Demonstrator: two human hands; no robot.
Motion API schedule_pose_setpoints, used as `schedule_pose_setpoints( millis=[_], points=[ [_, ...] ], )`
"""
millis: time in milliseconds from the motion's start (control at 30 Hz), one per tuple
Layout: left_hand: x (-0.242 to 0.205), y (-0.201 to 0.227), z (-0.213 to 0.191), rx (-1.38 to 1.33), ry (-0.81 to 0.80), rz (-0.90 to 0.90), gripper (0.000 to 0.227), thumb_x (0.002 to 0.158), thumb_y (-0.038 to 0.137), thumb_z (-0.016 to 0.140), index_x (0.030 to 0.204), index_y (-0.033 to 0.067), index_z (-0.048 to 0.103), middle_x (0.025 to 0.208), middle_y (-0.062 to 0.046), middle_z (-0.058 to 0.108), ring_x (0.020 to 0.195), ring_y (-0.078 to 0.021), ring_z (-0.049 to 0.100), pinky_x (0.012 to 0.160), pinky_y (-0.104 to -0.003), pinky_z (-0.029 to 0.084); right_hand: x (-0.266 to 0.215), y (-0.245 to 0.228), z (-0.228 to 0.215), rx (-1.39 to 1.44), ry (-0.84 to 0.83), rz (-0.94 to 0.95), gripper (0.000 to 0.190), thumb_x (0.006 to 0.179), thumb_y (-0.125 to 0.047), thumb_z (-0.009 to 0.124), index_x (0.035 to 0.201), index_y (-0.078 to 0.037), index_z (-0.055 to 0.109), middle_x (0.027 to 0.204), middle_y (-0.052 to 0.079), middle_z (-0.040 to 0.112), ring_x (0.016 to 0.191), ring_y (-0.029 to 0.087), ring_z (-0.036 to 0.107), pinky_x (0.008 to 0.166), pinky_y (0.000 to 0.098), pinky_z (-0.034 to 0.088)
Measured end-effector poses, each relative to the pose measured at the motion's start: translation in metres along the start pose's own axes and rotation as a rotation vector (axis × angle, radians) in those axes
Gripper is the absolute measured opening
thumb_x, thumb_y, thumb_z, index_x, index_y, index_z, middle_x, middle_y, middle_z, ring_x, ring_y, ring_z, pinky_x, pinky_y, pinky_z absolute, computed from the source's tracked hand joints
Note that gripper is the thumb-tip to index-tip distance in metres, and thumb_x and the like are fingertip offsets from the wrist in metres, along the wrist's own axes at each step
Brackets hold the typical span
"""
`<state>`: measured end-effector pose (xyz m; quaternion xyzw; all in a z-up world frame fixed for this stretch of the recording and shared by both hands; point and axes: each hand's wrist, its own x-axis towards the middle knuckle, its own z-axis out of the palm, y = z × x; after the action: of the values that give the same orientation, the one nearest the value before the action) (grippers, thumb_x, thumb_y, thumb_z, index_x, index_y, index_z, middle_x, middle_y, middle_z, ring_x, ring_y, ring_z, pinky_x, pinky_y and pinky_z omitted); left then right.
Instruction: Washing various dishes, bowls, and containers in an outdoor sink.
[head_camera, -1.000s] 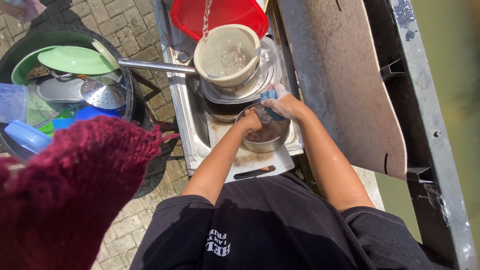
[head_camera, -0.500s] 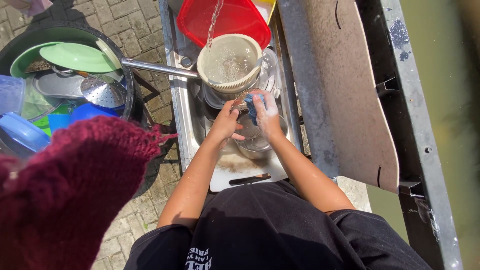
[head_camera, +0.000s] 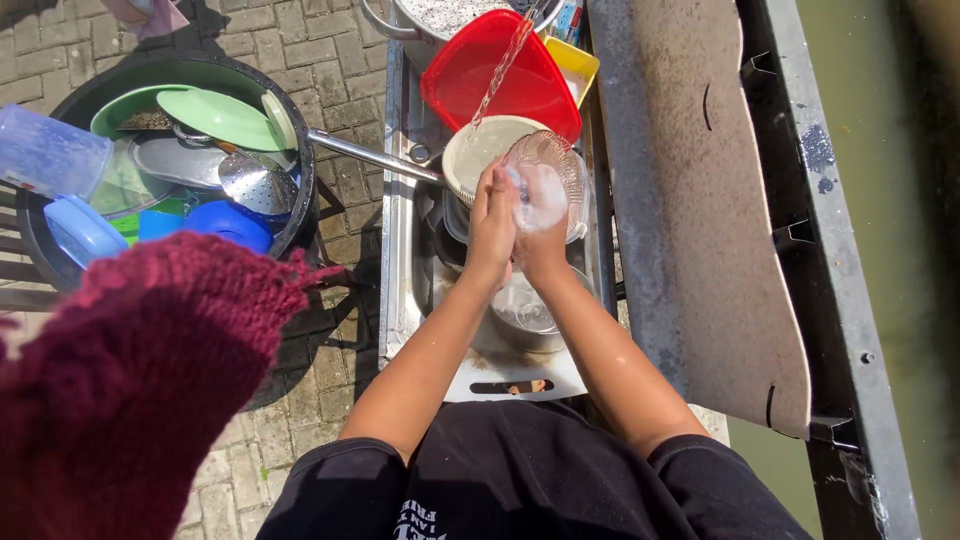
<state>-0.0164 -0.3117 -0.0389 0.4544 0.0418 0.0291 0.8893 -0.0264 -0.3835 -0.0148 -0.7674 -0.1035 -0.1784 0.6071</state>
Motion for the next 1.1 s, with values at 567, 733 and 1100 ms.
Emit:
schedule_pose_setpoints(
  millis=[567,733,1100],
  points=[
    [0.008,0.045,-0.002,0.041,0.025,0.053,0.054,0.110,0.044,0.045,0.149,0.0071,0.050,0.129,-0.015,0.054,0.118,-0.0242,0.051,0.101,-0.039,0.042,0.028,0.004,-0.018,-0.528,-0.270,-0.199,0.068,0.091,-0.023,0.076,0.152,-0.010,0.048,0.165,0.019,0.030,0.155,0.040,0.031,0.127,0.0475,0.029],
    [0.008,0.024,-0.002,0.141,-0.015,0.128,0.057,0.111,0.049,0.047,0.146,0.0043,0.051,0.136,-0.007,0.062,0.125,-0.0154,0.057,0.109,-0.032,0.045,0.026,-0.019,-0.002,-0.603,-0.112,-0.134,0.085,0.095,-0.022,0.076,0.159,0.004,0.028,0.161,0.041,0.009,0.148,0.055,0.011,0.118,0.0550,0.018],
    [0.010,0.024,-0.003,-0.116,0.042,-0.205,0.046,0.104,0.039,0.046,0.145,0.0170,0.043,0.138,-0.006,0.057,0.121,-0.0193,0.061,0.097,-0.040,0.054,0.043,0.010,-0.013,-0.700,-0.154,-0.132,0.033,0.093,-0.023,0.068,0.118,-0.002,0.063,0.124,0.024,0.065,0.117,0.040,0.061,0.103,0.0466,0.049]
  ],
)
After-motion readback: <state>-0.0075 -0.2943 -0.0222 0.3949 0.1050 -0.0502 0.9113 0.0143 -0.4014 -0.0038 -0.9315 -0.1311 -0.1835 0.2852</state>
